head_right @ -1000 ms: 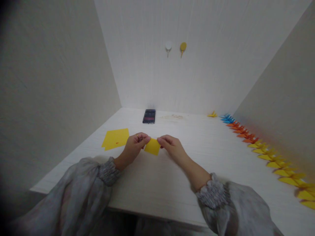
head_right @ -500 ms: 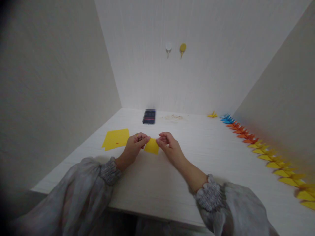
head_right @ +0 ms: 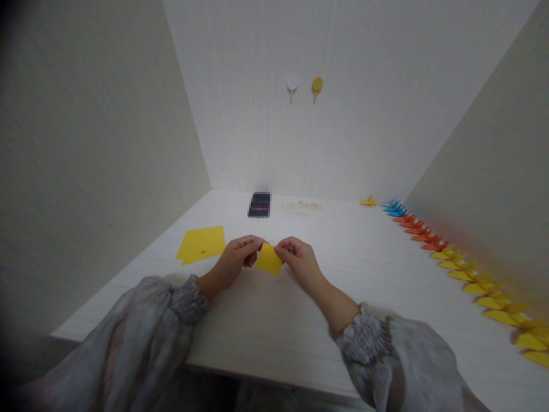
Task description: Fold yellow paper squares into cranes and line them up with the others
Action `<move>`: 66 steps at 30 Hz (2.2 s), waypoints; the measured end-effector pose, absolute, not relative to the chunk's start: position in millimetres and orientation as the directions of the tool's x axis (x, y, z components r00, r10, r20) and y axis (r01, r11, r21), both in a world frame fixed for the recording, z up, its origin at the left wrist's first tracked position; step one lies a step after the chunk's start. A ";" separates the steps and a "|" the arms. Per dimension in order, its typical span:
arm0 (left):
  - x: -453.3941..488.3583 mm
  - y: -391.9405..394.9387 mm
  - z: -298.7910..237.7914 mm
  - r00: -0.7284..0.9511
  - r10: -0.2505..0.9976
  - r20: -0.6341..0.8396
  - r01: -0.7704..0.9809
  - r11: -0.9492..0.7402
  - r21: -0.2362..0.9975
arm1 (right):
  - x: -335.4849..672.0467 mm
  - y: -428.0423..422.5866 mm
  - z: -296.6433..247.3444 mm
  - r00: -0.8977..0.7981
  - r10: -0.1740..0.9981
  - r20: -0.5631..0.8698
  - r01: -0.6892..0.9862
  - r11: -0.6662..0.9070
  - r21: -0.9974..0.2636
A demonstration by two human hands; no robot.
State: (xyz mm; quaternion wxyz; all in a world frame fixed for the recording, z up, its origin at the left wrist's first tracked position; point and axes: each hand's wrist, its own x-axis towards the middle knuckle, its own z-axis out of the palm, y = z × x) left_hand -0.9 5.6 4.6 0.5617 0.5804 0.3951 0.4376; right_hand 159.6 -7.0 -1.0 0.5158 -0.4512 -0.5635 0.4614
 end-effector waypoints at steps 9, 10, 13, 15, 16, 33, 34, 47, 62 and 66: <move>0.8 2.5 8.2 0.420 0.900 0.117 -0.141 -0.062 0.988 | 159.5 -9.3 0.3 -0.132 0.988 0.087 -0.276 0.047 -0.960; 1.1 2.4 8.6 0.419 0.900 0.118 -0.139 -0.065 0.988 | 159.3 -9.4 0.4 -0.137 0.988 0.074 -0.294 0.031 -0.955; 1.4 2.3 9.3 0.400 0.909 0.113 -0.127 -0.067 0.990 | 159.0 -9.8 1.1 -0.133 0.990 0.047 -0.311 0.004 -0.950; 0.8 2.7 9.2 0.388 0.916 0.107 -0.118 -0.065 0.991 | 159.0 -9.9 1.3 -0.125 0.991 0.038 -0.302 -0.002 -0.953; 0.2 3.1 8.9 0.381 0.919 0.105 -0.110 -0.068 0.992 | 159.1 -9.8 1.2 -0.121 0.992 0.035 -0.298 -0.003 -0.955; -1.6 14.4 -7.3 0.296 0.955 -0.033 0.146 -0.011 0.989 | 162.2 -17.2 4.9 -0.301 0.834 0.463 0.308 0.544 -0.780; -1.4 15.1 -9.5 0.320 0.946 -0.050 0.153 0.001 0.988 | 162.6 -17.5 5.1 -0.321 0.828 0.460 0.362 0.556 -0.748; -1.2 7.5 1.9 0.430 0.898 -0.088 0.029 0.084 0.996 | 170.9 -14.5 2.1 -0.232 0.891 0.391 0.397 0.454 -0.798; -0.7 3.3 6.7 0.456 0.885 -0.094 -0.137 0.173 0.975 | 179.2 -14.8 6.6 -0.390 0.751 0.533 0.214 0.637 -0.741; -0.7 3.7 7.9 0.447 0.890 -0.091 -0.156 0.178 0.972 | 180.7 -13.4 6.9 -0.442 0.671 0.595 0.229 0.726 -0.649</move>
